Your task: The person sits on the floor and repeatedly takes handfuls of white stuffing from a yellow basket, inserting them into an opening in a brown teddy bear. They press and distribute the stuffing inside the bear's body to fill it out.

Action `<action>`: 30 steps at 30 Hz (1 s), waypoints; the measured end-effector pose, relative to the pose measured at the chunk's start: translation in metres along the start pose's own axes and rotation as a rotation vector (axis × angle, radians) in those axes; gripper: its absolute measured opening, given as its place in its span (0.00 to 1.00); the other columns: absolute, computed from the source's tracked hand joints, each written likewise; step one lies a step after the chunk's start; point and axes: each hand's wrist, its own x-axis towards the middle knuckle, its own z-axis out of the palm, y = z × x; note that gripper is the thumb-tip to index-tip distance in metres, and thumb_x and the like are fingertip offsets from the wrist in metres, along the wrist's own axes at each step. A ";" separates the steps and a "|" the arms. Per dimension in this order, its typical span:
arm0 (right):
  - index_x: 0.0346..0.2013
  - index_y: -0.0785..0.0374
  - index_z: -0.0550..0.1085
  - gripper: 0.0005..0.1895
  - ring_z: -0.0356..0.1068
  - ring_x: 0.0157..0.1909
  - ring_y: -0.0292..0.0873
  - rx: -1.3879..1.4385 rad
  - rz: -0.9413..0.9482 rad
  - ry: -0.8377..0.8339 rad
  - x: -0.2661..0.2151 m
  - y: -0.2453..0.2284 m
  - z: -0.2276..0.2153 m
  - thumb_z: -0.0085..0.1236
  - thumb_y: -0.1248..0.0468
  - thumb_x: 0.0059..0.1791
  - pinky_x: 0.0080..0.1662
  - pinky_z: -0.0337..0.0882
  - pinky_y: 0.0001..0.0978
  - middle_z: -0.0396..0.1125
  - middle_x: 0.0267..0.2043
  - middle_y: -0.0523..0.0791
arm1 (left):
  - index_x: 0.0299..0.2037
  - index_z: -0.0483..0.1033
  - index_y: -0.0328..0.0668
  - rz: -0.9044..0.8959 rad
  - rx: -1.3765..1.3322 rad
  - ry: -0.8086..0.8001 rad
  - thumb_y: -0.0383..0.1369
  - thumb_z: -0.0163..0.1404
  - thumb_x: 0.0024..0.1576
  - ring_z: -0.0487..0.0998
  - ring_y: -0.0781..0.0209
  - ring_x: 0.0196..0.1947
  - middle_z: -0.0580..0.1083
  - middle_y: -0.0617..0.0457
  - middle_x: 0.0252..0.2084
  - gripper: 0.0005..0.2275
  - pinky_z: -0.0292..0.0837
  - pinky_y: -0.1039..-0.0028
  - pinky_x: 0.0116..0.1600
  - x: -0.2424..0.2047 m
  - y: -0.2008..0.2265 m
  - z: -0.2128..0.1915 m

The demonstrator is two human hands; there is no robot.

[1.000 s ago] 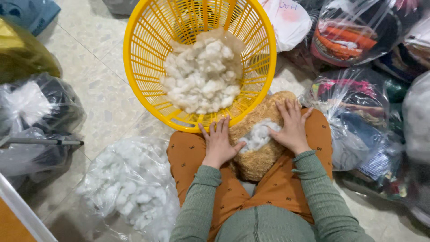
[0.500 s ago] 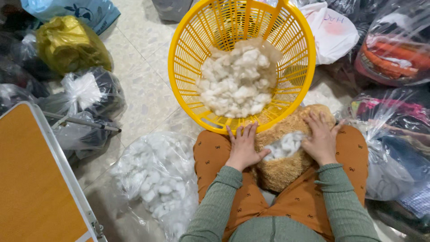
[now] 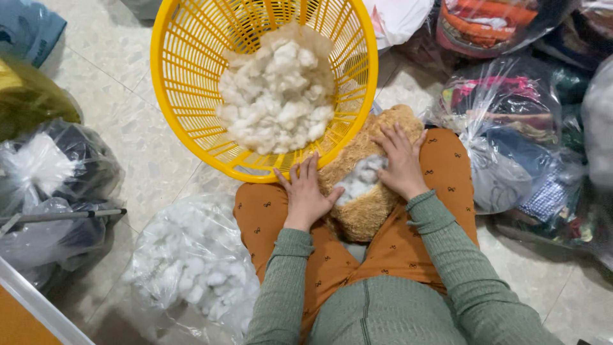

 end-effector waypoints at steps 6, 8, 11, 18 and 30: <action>0.56 0.50 0.73 0.29 0.47 0.82 0.47 -0.067 0.068 0.033 0.000 0.017 0.024 0.66 0.69 0.40 0.76 0.16 0.66 0.63 0.70 0.42 | 0.73 0.51 0.41 0.020 0.019 0.006 0.61 0.56 0.48 0.53 0.40 0.70 0.61 0.46 0.68 0.47 0.15 0.29 0.70 0.000 -0.004 0.004; 0.60 0.50 0.73 0.29 0.47 0.85 0.45 -0.146 0.007 0.091 0.002 0.023 0.031 0.61 0.71 0.45 0.80 0.18 0.62 0.64 0.74 0.42 | 0.73 0.51 0.41 0.020 0.022 0.010 0.61 0.55 0.48 0.53 0.40 0.70 0.61 0.46 0.68 0.48 0.15 0.30 0.70 0.000 -0.004 0.005; 0.64 0.48 0.72 0.30 0.44 0.86 0.48 -0.014 -0.064 0.112 0.001 0.026 0.031 0.53 0.71 0.47 0.80 0.19 0.62 0.63 0.78 0.42 | 0.73 0.51 0.41 0.021 0.021 0.015 0.61 0.55 0.48 0.53 0.40 0.70 0.61 0.46 0.68 0.48 0.16 0.30 0.70 0.000 -0.003 0.004; 0.66 0.50 0.67 0.44 0.38 0.77 0.62 0.178 -0.111 0.032 0.000 0.004 0.006 0.68 0.44 0.38 0.64 0.21 0.66 0.53 0.73 0.53 | 0.73 0.52 0.41 0.000 0.007 -0.002 0.60 0.56 0.47 0.53 0.39 0.70 0.61 0.46 0.68 0.48 0.16 0.30 0.70 0.001 -0.001 0.001; 0.40 0.56 0.77 0.13 0.59 0.77 0.45 -0.326 -0.110 0.206 0.036 0.020 0.029 0.58 0.74 0.44 0.77 0.23 0.63 0.73 0.61 0.39 | 0.73 0.51 0.42 0.006 -0.004 0.010 0.60 0.55 0.48 0.53 0.39 0.71 0.61 0.46 0.69 0.47 0.15 0.28 0.69 0.001 -0.001 0.003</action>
